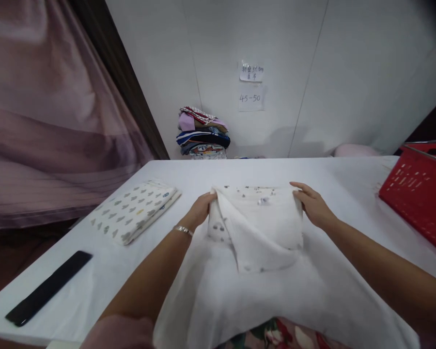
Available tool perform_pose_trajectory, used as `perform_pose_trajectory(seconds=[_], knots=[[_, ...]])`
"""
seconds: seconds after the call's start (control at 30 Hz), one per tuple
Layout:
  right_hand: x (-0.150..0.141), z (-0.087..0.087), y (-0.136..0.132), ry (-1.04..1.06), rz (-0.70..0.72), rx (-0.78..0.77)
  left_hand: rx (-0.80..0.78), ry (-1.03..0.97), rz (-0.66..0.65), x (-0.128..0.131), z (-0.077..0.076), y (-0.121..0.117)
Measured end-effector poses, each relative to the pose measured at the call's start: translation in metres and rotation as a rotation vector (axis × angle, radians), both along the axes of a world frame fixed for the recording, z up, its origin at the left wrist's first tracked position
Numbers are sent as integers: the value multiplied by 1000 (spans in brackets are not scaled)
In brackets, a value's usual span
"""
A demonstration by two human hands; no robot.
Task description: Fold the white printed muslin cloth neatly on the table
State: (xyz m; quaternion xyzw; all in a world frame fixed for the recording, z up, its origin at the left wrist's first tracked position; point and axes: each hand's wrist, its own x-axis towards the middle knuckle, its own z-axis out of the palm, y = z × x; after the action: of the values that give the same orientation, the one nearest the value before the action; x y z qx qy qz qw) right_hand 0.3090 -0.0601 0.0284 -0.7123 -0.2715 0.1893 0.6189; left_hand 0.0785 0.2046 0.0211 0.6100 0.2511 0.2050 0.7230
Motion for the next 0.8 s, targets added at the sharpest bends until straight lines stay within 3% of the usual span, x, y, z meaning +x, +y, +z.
perform_pose_trajectory(seconds=[0.1, 0.2, 0.43, 0.8], knots=[[23, -17, 35, 60, -80, -30, -174, 116, 154, 42, -13, 17], [34, -34, 53, 156, -107, -72, -244, 228, 219, 62, -27, 27], [39, -50, 57, 300, -90, -164, -254, 310, 204, 66, -48, 36], [43, -60, 54, 229, -6, -210, -117, 344, 99, 67, -45, 33]])
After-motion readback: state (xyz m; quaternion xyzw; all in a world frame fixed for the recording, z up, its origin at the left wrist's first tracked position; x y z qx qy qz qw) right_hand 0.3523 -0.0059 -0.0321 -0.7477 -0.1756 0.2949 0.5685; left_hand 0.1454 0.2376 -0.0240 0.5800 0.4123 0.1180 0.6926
